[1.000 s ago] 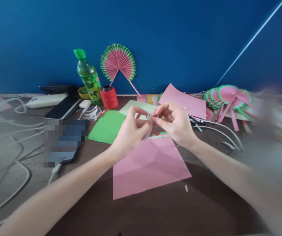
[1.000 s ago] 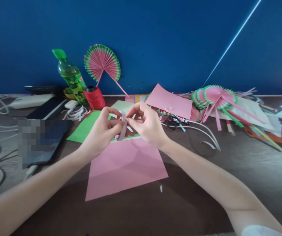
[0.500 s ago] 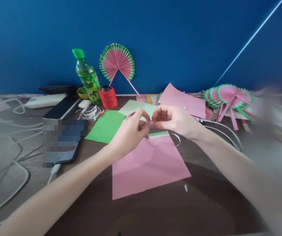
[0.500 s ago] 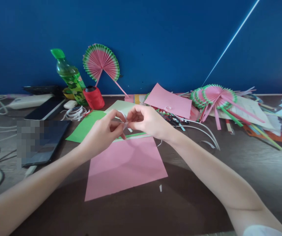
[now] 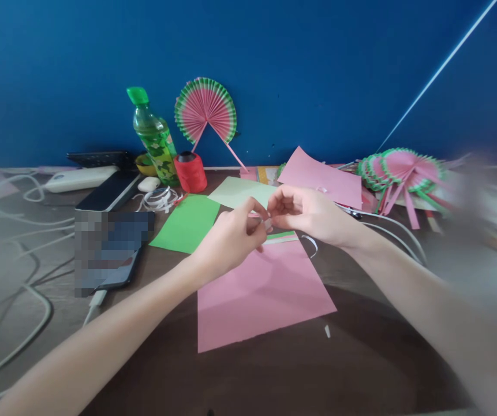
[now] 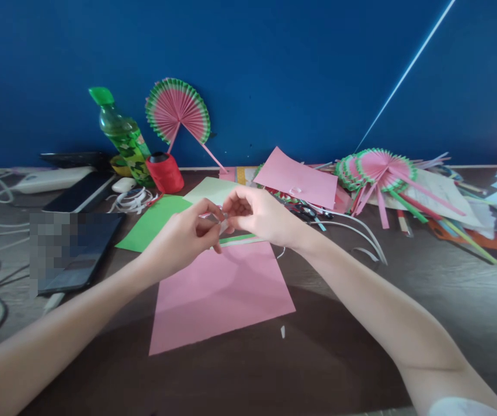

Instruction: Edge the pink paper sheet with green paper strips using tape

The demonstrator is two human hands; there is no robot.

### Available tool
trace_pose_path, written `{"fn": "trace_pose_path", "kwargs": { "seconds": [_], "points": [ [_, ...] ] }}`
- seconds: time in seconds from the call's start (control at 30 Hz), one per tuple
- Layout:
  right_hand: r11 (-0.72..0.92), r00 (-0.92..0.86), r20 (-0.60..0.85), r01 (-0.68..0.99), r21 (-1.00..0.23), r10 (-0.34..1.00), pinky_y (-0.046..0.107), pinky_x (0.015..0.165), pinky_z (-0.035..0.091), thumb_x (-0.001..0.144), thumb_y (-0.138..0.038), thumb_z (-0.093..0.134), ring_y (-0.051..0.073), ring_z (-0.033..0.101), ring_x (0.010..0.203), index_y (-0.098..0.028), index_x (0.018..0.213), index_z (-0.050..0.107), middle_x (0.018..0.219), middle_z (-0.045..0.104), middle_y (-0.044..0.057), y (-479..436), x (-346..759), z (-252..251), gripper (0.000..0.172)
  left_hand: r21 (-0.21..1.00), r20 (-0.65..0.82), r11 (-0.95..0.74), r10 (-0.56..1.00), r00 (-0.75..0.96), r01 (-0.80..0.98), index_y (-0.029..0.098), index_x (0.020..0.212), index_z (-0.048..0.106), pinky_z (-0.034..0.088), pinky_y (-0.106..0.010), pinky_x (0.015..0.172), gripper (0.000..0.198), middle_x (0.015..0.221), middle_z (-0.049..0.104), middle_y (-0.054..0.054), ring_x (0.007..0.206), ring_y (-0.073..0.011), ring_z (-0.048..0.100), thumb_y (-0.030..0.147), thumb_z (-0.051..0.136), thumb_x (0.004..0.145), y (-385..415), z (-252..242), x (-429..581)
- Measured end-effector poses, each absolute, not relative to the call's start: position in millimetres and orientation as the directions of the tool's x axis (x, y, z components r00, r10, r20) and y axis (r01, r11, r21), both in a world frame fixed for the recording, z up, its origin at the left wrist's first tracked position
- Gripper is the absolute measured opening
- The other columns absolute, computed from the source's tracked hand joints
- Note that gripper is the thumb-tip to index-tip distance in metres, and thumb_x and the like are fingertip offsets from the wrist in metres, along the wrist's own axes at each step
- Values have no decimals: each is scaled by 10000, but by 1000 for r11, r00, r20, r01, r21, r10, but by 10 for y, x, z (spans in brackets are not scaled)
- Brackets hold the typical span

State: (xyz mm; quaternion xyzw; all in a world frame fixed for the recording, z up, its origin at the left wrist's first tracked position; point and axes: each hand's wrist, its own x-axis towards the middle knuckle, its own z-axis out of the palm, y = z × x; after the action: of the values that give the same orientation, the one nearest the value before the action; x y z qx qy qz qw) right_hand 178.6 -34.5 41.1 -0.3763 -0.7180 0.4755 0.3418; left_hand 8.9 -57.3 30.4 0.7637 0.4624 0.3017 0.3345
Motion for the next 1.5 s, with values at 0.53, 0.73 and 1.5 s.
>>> {"fn": "trace_pose_path", "kwargs": {
  "seconds": [0.53, 0.73, 1.5],
  "points": [
    [426, -369, 297, 341, -838, 881, 289, 629, 497, 784, -208, 561, 145, 617, 698, -162, 775, 592, 759, 647, 24, -389, 1734, 365, 56, 988, 75, -117, 938, 338, 105, 216, 863, 414, 511, -266, 612, 59, 464, 487, 99, 491, -98, 582, 223, 458, 826, -507, 262, 70],
    [481, -361, 344, 421, -769, 867, 281, 601, 476, 780, -175, 549, 139, 606, 656, -164, 743, 607, 731, 666, 25, -388, 1714, 294, 69, 931, 153, -249, 931, 332, 267, 222, 895, 389, 476, -253, 583, 91, 494, 552, 74, 585, -139, 620, 257, 442, 830, -515, 217, 74],
    [844, -522, 757, 531, -72, 393, 310, 618, 382, 805, -76, 431, 170, 420, 663, -209, 686, 435, 654, 464, 25, -386, 1690, 177, 178, 907, 220, -318, 917, 333, 275, 206, 727, 458, 450, -228, 509, 76, 575, 572, 29, 539, -125, 591, 200, 495, 793, -532, 257, 51]
  ]
}}
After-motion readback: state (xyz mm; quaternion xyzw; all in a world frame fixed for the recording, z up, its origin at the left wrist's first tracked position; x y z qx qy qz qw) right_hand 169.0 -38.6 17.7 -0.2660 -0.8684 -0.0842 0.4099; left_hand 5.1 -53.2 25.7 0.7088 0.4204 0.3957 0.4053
